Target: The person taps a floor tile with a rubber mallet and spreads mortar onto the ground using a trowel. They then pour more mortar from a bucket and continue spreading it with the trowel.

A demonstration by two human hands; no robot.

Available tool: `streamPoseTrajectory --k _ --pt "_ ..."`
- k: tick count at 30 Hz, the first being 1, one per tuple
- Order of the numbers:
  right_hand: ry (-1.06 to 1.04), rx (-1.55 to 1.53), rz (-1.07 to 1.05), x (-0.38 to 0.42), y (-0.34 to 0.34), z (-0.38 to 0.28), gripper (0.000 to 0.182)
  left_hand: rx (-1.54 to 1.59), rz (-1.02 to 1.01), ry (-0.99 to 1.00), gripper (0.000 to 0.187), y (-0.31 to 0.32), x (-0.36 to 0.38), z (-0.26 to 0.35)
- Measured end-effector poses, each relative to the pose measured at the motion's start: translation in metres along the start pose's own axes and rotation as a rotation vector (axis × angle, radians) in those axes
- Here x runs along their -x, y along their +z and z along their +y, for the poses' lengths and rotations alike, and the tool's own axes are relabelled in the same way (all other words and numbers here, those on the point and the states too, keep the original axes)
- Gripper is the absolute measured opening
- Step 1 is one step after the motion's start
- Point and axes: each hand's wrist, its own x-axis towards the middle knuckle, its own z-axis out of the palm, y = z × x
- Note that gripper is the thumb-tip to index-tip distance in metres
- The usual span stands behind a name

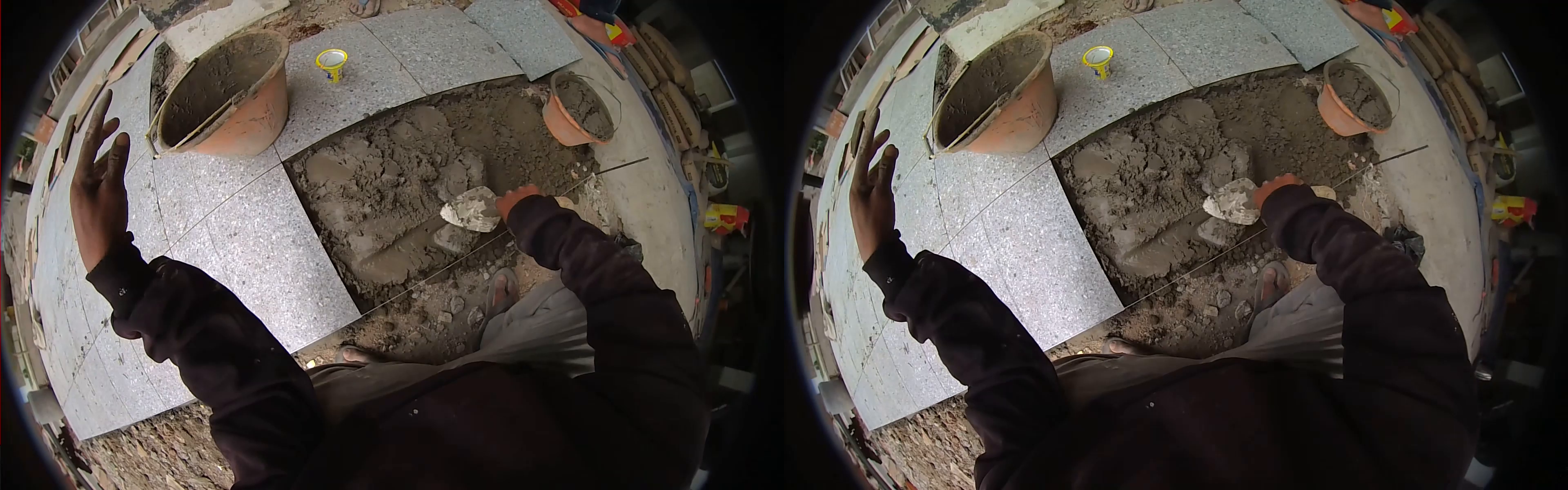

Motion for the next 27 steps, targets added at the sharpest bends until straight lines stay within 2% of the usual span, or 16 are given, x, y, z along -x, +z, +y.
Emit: streamPoseTrajectory --k 2,5,7,11,14,16,18,19,21,22,25,27 --pt "-0.032 -0.128 0.137 0.0 -0.007 -0.007 0.028 -0.008 0.012 0.042 0.045 0.017 -0.012 0.021" --pt "0.006 -0.227 0.018 -0.02 0.024 -0.012 0.027 0.131 -0.024 0.042 0.049 0.042 -0.014 0.073" --pt "0.053 -0.205 -0.043 -0.038 0.064 0.011 0.029 0.204 -0.071 0.154 0.05 0.048 -0.009 0.095" --pt "0.186 -0.132 -0.309 -0.043 0.12 0.051 0.036 0.268 -0.082 0.182 0.05 0.059 -0.01 0.089" --pt "0.025 -0.264 -0.377 -0.034 0.101 0.067 0.046 0.203 -0.058 0.195 0.048 0.061 -0.014 0.075" --pt "0.061 -0.686 -0.219 -0.027 0.088 0.079 0.054 0.213 -0.058 0.158 0.048 0.062 -0.019 0.07" --pt "0.154 -1.11 -0.175 -0.029 0.075 0.087 0.061 0.207 -0.056 0.115 0.047 0.064 -0.022 0.066" --pt "0.228 -1.321 -0.21 -0.034 0.066 0.087 0.064 0.209 -0.072 0.117 0.048 0.065 -0.023 0.065" --pt "0.281 -1.506 -0.27 -0.062 0.068 0.081 0.061 0.2 -0.084 0.115 0.051 0.064 -0.025 0.062" --pt "0.198 -1.264 -0.26 -0.081 0.084 0.074 0.057 0.264 -0.098 0.086 0.051 0.064 -0.024 0.064" --pt "-0.027 -0.544 -0.222 -0.124 0.147 0.034 0.046 0.186 -0.051 0.106 0.049 0.056 -0.026 0.063" --pt "0.002 -0.651 -0.347 -0.082 0.131 0.03 0.052 0.244 -0.04 0.091 0.049 0.053 -0.025 0.065"
